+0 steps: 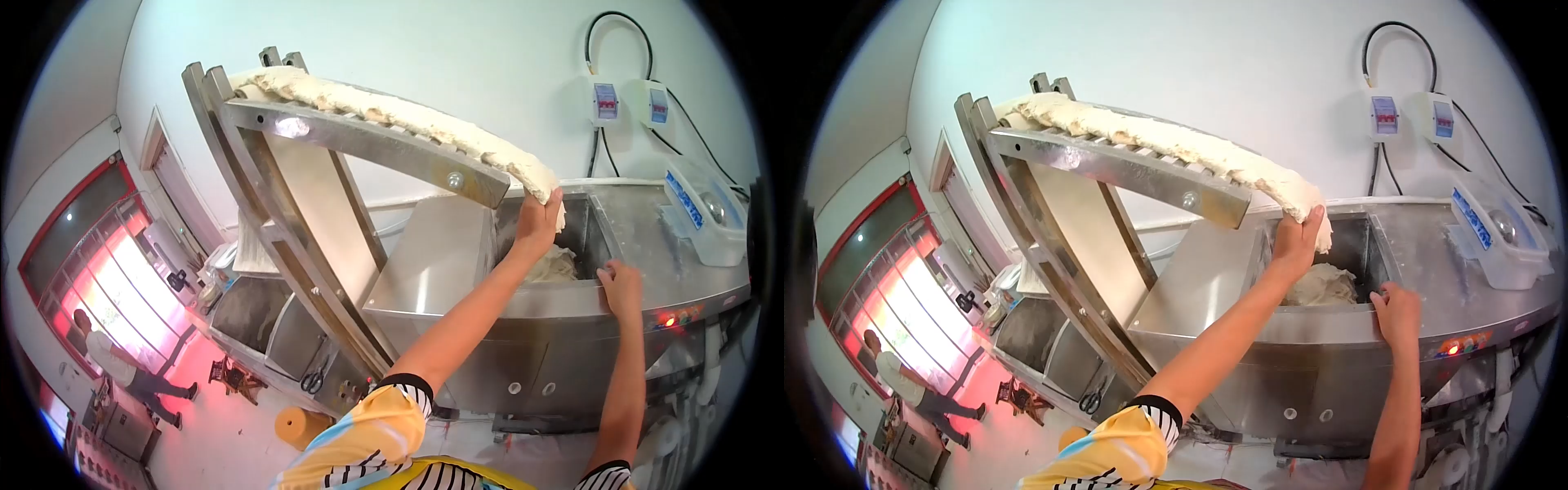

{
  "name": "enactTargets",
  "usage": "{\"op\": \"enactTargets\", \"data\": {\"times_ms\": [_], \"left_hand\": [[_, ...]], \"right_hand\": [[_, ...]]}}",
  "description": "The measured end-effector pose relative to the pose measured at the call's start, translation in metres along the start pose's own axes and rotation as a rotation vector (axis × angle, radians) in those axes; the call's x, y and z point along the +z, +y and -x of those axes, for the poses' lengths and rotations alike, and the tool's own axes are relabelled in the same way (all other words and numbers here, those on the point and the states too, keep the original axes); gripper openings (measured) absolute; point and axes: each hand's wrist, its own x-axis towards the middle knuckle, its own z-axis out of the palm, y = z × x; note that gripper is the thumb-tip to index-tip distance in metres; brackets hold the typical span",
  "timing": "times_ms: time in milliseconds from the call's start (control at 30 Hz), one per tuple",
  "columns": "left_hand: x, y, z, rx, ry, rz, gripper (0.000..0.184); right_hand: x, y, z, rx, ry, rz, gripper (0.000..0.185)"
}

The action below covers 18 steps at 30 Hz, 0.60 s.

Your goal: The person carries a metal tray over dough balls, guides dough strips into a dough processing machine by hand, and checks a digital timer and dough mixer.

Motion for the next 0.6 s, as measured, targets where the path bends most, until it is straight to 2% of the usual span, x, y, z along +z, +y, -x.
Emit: {"op": "enactTargets", "data": {"times_ms": [100, 133, 233, 267, 367, 433, 600], "left_hand": [[-0.015, -0.035, 0.0, 0.269, 0.069, -0.111, 0.045], [-0.029, -0.028, 0.003, 0.298, -0.02, -0.12, 0.051], [-0.061, 0.017, 0.022, 0.214, 0.01, -0.19, 0.068], [-0.066, 0.019, 0.021, 0.233, 0.072, -0.21, 0.064], [-0.075, 0.035, 0.013, 0.184, 0.0, 0.001, 0.052], [-0.069, 0.045, 0.015, 0.095, 0.066, 0.02, 0.043], [-0.034, 0.024, -0.001, 0.104, 0.186, -0.259, 0.037]], "right_hand": [[-0.001, 0.0, -0.001, -0.012, 0.009, 0.006, 0.022], [-0.001, 0.0, -0.001, -0.019, 0.008, 0.012, 0.022], [-0.005, -0.002, -0.001, -0.024, -0.003, 0.041, 0.022], [-0.005, -0.004, -0.001, -0.022, -0.01, 0.051, 0.023], [-0.002, -0.003, 0.0, -0.029, -0.005, 0.069, 0.023], [-0.004, -0.006, 0.001, -0.022, -0.02, 0.095, 0.023], [-0.003, -0.006, -0.001, -0.001, -0.048, 0.147, 0.023]]}}
